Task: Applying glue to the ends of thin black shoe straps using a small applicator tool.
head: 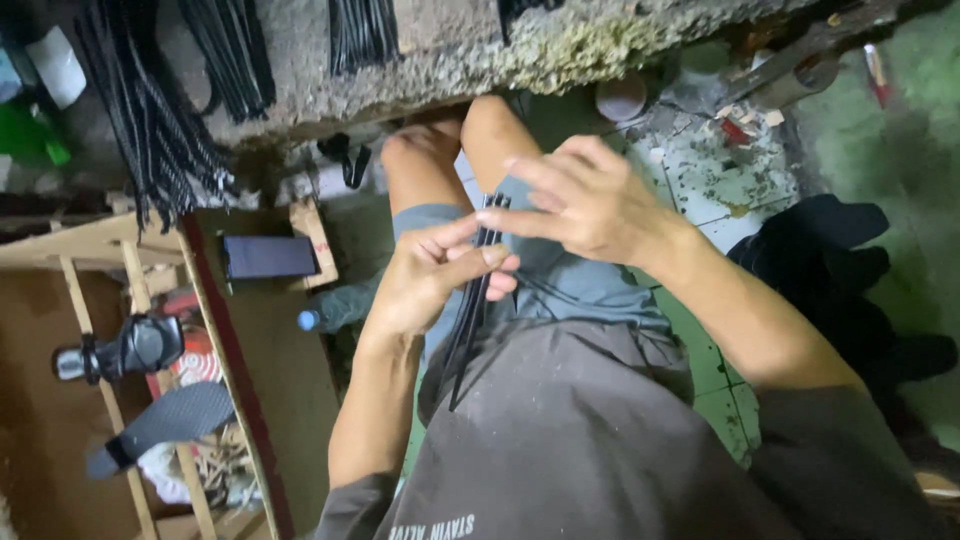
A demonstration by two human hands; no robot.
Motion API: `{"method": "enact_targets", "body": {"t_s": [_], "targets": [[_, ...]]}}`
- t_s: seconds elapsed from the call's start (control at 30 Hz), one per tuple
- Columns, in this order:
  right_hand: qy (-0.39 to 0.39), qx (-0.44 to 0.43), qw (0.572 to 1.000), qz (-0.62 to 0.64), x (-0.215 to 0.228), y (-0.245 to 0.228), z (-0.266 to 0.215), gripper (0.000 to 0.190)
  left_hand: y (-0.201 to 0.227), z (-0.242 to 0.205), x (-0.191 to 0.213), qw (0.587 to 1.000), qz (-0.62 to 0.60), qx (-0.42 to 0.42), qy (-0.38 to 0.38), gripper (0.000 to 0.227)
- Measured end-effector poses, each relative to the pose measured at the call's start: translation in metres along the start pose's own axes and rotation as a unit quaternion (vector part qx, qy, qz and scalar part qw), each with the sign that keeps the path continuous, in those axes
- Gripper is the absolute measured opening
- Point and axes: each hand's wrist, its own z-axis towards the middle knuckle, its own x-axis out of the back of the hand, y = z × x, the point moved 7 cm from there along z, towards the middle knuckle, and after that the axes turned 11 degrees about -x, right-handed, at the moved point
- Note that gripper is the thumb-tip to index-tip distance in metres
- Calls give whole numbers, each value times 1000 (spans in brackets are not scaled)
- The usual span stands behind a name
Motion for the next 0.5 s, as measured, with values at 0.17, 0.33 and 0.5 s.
{"method": "enact_targets", "body": {"t_s": [0.17,0.33,0.5], "targets": [[-63,-28,995,-78,-10,28,-12,50,-9,-2,10,999,5,-18,-40,38],[23,-244,957,155,-25,33,-31,37,-21,19,15,997,-26,-51,58,41],[-73,-605,566,555,-84,-13,-65,87,-5,32,21,968,-13,-190,166,27]]}}
